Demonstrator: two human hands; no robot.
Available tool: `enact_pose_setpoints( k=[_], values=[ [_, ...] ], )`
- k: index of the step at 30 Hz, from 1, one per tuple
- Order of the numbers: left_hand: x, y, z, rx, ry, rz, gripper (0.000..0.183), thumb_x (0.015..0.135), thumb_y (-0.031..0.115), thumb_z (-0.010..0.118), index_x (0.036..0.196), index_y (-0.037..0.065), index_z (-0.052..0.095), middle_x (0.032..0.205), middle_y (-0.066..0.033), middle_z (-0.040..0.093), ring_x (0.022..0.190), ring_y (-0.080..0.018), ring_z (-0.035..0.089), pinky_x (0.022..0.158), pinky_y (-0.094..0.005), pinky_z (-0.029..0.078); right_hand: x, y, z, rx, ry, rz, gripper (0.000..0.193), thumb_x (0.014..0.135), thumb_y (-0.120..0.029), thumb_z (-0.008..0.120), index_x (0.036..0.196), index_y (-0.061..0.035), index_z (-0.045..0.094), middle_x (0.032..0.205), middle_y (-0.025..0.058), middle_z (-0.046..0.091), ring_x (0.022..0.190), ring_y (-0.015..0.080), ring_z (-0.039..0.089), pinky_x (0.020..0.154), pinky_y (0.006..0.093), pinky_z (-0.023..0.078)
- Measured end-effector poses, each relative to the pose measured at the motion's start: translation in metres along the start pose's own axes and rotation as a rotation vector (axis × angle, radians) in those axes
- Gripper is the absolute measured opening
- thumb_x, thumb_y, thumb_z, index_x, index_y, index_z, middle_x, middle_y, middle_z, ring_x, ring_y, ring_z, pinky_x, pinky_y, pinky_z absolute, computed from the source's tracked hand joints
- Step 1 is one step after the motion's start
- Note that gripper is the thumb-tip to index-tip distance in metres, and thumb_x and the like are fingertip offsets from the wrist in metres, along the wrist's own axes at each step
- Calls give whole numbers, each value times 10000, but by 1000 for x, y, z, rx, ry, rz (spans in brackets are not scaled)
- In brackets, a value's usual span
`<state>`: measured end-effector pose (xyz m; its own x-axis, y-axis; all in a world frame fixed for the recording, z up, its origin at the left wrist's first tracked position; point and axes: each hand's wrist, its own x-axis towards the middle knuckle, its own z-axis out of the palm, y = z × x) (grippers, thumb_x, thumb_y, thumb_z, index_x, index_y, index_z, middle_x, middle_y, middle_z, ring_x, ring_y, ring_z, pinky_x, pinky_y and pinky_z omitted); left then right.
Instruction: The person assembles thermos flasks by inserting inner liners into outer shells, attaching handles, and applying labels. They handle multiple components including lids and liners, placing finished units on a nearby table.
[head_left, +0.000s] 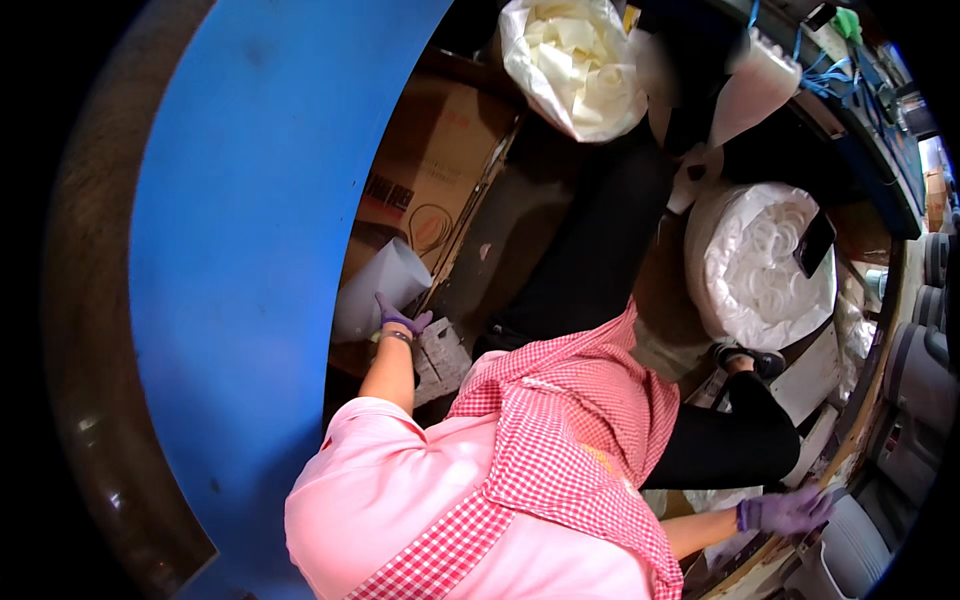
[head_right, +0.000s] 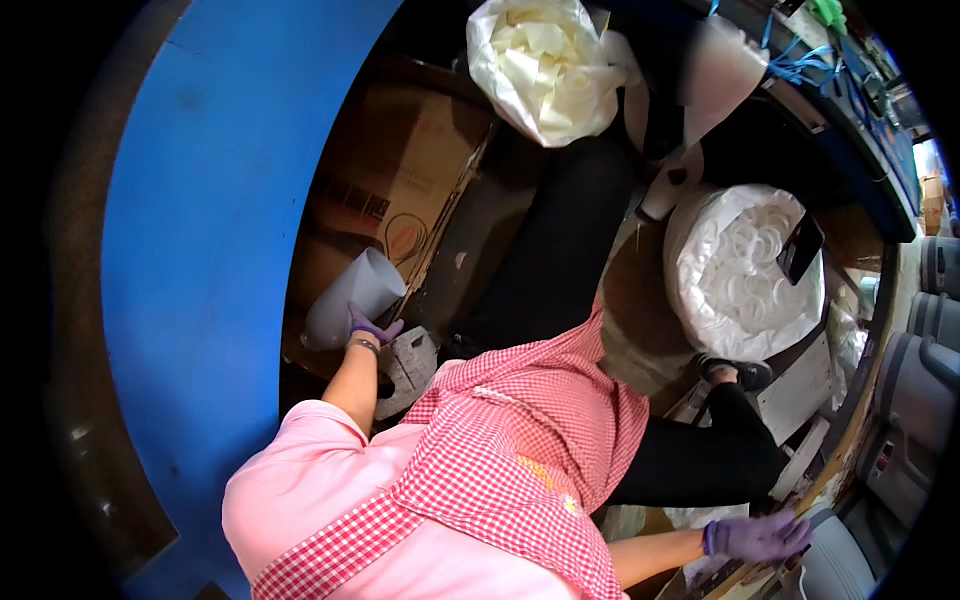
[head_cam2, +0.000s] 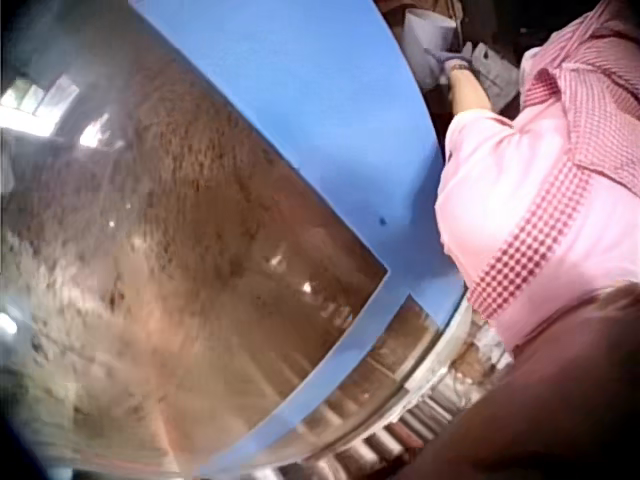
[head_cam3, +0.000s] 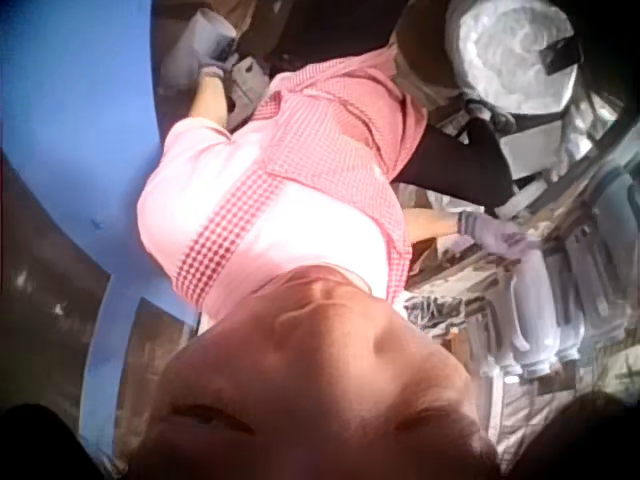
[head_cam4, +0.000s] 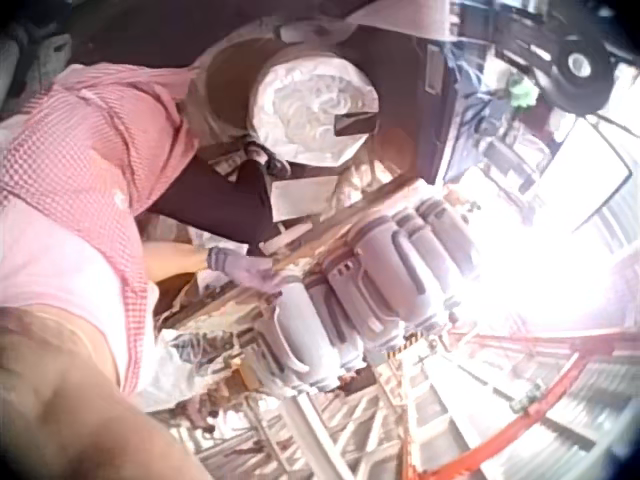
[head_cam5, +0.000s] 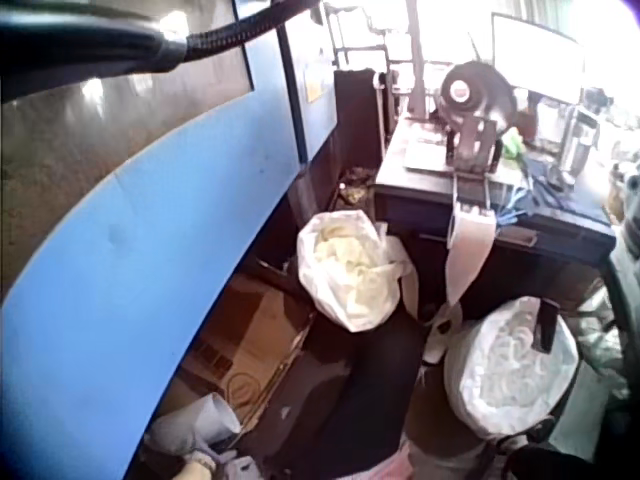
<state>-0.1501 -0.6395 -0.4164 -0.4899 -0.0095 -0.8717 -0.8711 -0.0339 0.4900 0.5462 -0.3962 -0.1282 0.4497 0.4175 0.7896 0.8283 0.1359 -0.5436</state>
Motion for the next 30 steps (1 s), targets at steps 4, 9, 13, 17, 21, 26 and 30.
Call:
enact_pose_setpoints(
  k=[4,9,13,17,21,26,30],
  values=[
    [-17,-7,17,-159,481,-67,938,782,839,434,1547,316,287,1622,-36,260,1456,-315,264,1089,-626,290,-1,-61,36,54,-154,-4,258,968,-78,620,1183,64,624,1346,173,568,1223,255,558,1041,357,464],
    [26,23,45,-202,212,71,967,792,820,449,1553,241,305,1627,-33,269,1468,-312,260,1137,-585,241,-3,-85,55,122,-371,-56,259,984,-73,580,1200,62,625,1350,151,575,1233,243,547,1071,354,416],
    [38,28,111,-418,-87,-29,893,826,739,513,1516,195,354,1562,-65,354,1431,-315,308,1098,-555,321,-24,-124,93,242,-543,21,268,968,1,550,1224,41,618,1357,166,576,1262,251,534,1110,368,362],
    [8,32,193,-698,-667,-65,798,867,614,628,1455,117,416,1452,-107,459,1356,-297,408,1014,-549,439,-58,-167,114,557,-912,353,320,939,5,562,1254,28,612,1375,144,564,1285,244,521,1114,361,360],
    [-235,-21,271,-69,-1021,161,858,884,720,523,1466,101,399,1491,-94,435,1344,-299,437,1107,-493,383,-85,-207,134,815,-1273,586,506,928,-53,601,1412,14,467,1384,142,546,1305,222,502,1108,345,372],
    [-342,-67,258,288,-1687,85,866,839,556,698,1484,77,375,1430,-82,494,1301,-248,474,1096,-405,384,-116,-130,149,727,-1390,328,535,985,-173,538,1473,-6,397,1434,140,511,1304,259,507,1068,356,414],
    [-368,-65,315,500,-1736,249,970,825,671,662,1500,51,345,1415,-120,505,1274,-250,512,1051,-434,447,-138,-43,102,628,-1166,162,562,986,-207,535,1485,2,381,1416,160,544,1270,278,553,1029,368,454]
  ],
)
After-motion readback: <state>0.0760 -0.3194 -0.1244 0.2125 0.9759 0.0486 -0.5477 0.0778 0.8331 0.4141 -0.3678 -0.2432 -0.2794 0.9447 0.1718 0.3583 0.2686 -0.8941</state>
